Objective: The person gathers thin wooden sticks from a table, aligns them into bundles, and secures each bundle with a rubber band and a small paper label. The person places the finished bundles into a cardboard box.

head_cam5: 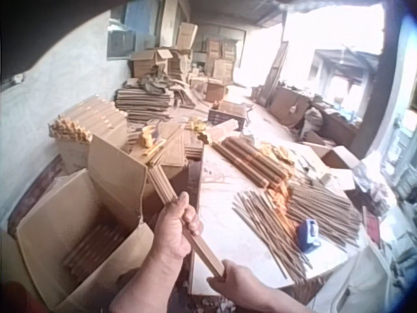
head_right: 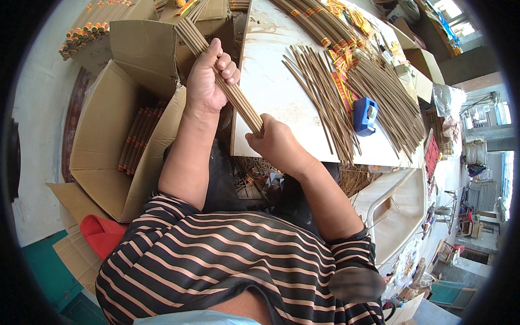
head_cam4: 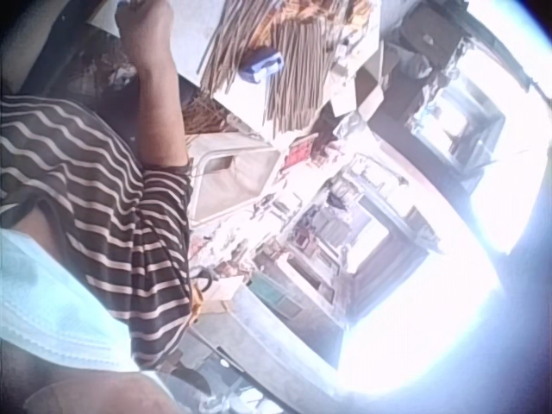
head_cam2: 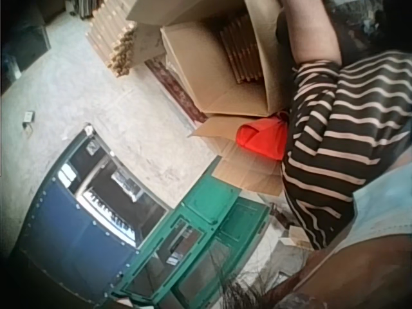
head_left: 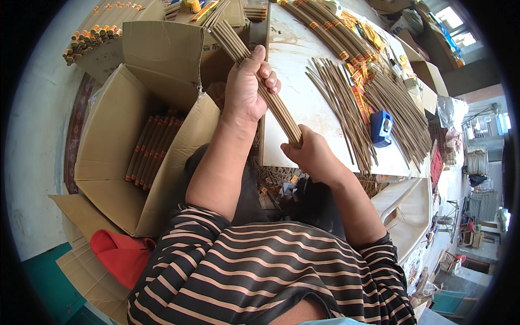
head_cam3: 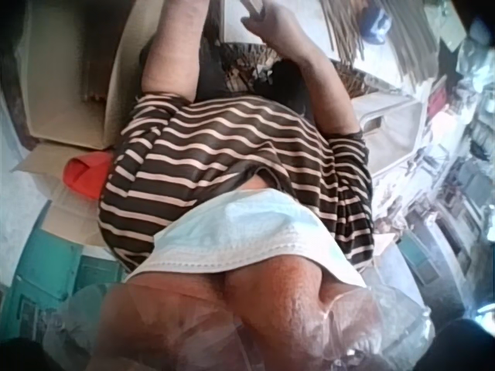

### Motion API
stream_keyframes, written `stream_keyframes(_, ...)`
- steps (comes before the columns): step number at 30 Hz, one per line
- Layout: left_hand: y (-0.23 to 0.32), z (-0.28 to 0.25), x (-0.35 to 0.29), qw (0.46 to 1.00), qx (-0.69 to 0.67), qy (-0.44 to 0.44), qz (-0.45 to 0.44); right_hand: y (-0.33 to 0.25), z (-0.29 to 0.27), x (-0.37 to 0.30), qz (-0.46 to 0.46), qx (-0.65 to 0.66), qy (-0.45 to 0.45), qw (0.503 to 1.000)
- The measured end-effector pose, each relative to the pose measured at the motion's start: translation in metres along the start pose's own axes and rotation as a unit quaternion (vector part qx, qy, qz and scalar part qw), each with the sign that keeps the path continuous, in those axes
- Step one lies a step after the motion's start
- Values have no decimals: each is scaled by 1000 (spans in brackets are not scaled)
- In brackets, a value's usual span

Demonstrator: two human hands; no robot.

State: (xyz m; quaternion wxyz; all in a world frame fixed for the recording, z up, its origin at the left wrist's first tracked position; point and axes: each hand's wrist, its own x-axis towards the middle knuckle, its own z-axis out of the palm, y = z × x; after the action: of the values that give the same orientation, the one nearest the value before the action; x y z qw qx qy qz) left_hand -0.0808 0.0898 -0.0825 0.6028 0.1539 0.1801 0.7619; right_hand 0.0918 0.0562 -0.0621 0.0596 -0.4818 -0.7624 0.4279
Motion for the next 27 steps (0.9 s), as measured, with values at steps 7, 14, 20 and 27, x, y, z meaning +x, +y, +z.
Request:
stream_keyframes(7,-1,37,-18,994,36,-94,35,32,7,-5,-67,143,6,987)
stream_keyframes(14,-19,118,-51,897,335,-193,213,16,-22,-3,-224,289,118,923)
stream_keyframes(20,-59,101,-43,894,414,-159,67,55,-17,18,-210,345,109,908)
stream_keyframes(27,-66,110,-39,893,420,-138,85,45,-29,14,-265,325,108,901)
